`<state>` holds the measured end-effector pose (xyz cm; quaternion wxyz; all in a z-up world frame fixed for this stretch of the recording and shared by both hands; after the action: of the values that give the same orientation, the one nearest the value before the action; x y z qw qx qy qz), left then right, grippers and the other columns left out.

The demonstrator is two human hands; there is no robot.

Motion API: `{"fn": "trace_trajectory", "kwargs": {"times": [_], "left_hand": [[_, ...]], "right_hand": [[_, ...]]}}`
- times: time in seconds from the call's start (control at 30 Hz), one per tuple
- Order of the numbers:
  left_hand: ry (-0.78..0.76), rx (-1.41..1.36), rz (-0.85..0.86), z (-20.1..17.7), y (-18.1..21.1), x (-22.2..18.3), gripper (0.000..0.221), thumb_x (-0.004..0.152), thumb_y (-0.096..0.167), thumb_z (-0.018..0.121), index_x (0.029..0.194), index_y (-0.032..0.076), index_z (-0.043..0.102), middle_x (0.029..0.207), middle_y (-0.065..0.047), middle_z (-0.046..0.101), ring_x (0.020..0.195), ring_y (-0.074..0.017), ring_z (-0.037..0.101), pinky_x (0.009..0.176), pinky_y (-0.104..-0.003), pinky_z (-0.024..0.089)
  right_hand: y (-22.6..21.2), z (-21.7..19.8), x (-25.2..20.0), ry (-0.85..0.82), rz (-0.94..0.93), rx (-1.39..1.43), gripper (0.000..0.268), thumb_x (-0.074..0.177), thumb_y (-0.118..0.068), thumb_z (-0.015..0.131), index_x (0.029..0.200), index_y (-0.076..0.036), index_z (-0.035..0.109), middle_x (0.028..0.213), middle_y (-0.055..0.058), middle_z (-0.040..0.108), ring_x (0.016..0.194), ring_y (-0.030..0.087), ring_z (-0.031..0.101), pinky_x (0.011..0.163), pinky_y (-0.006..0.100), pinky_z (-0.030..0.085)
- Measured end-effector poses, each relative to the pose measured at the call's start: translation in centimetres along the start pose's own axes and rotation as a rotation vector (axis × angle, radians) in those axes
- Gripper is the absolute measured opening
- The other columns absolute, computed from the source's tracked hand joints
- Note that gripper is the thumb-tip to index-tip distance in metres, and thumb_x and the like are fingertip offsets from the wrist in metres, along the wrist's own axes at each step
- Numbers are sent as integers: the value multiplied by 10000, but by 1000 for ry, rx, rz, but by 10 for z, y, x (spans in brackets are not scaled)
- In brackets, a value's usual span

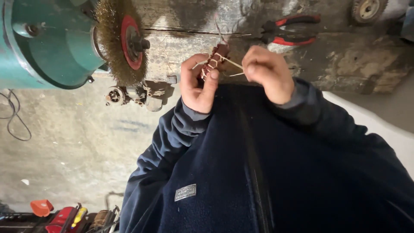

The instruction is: The person hand-stitches a snakeskin cover around a small cylindrical object, pulling thread tight and working the stitches around the piece. They briefly use pliers to cut or grip the thread and continue tightening and adjusting the stitching by hand.

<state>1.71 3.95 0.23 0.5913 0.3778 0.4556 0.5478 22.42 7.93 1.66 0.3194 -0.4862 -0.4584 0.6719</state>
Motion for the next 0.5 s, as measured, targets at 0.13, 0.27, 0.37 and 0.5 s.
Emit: {"fn": "trace_trajectory", "kwargs": {"times": [0.13,0.27,0.37,0.5], "left_hand": [[2,94,124,-8,2,1,341,1106,65,626,1397,31,452,1201,-120,671,1021,-124,634,954,-253,506],[-95,110,120,-10,1,-2,356,1091,68,640,1401,34,469,1172,-96,689,1020,-112,646,952,-253,520],[-175,136,50,3,9,3,416,1019,61,713,1381,28,510,1183,-83,695,1008,-97,648,916,-249,532],[-241,243,-37,15,7,1,419,951,49,782,1323,35,590,1105,-46,723,953,-76,661,874,-237,554]], "right_hand": [[-39,4,-11,-197,-336,-367,240,977,-205,669,819,-39,600,1171,111,612,960,193,562,820,296,436],[-60,12,-15,-200,-575,14,236,1029,-239,642,844,-93,634,1376,116,532,1373,260,509,1201,412,388],[-58,20,4,-389,-449,342,311,1032,-357,595,860,-99,565,1329,177,637,1084,219,657,981,366,490],[-13,-7,45,-400,-397,684,309,1094,-339,559,910,-92,553,789,-1,662,688,147,665,645,304,581]]}}
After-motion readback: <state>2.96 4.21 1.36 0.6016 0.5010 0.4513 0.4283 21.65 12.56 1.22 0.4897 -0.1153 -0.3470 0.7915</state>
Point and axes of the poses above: each hand's wrist, its own x-axis towards the middle knuckle, its own z-axis out of the palm, y = z × x, the point moved 5 cm from there along x, towards the middle knuckle
